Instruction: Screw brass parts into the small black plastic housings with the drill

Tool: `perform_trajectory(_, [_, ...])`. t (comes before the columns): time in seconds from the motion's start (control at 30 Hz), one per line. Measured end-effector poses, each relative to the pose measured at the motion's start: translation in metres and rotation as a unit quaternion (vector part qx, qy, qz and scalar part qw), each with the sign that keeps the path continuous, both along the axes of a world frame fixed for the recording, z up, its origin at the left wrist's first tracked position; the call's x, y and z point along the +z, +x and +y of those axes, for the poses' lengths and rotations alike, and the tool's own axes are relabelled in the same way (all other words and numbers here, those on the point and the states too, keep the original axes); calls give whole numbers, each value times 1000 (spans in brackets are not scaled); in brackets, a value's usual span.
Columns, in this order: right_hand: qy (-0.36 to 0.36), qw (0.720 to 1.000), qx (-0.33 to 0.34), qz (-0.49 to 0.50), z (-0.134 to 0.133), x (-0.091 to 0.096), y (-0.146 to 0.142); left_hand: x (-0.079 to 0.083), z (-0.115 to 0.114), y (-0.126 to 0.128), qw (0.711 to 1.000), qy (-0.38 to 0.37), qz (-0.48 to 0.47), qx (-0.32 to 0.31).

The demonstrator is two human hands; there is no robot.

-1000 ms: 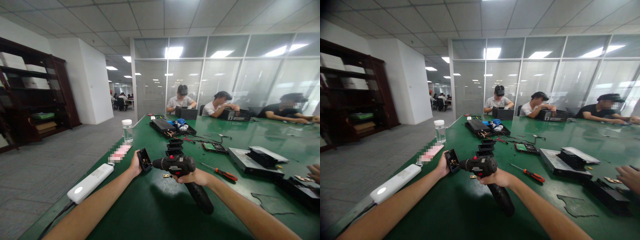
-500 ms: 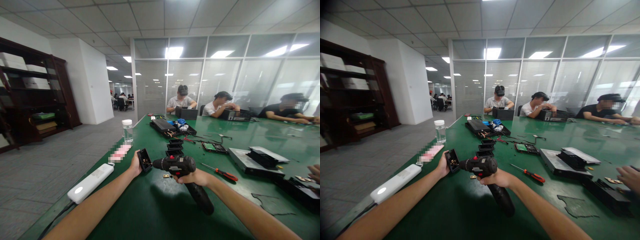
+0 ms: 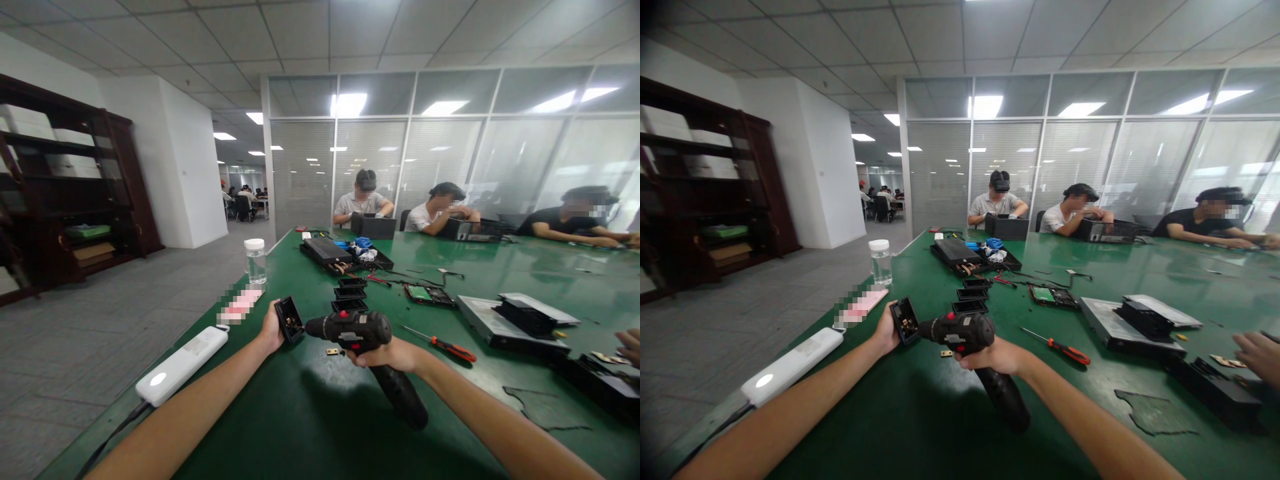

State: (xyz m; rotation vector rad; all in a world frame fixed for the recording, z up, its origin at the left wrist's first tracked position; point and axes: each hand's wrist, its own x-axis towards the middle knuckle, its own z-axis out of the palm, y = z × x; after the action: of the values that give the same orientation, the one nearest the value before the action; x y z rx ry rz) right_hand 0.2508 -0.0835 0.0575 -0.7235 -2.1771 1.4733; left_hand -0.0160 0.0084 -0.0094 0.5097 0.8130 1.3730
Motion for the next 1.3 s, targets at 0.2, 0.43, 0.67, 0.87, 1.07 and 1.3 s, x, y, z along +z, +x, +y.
perform_trajectory(0.2, [-6,1000,-3,7,0,-2,0,-1,0,-1,1000,3,5,-1])
perform_trajectory(0.43, [-8,1000,0,0,2,-2,0,-1,0,-1,1000,6,4,1])
perform_trajectory(0.67, [-9,1000,0,11,1,-3,1,-4,4,-1,1000,13,7,1])
perform_trajectory(0.87, [-11,1000,3,14,2,-3,1,-6,5,-2,1000,6,13,-3])
perform_trajectory(1.07, [-11,1000,7,14,3,-3,1,-3,3,-1,1000,2,11,3])
perform_trajectory(1.3, [-10,1000,14,18,3,-4,1,-9,7,-3,1000,16,4,-8])
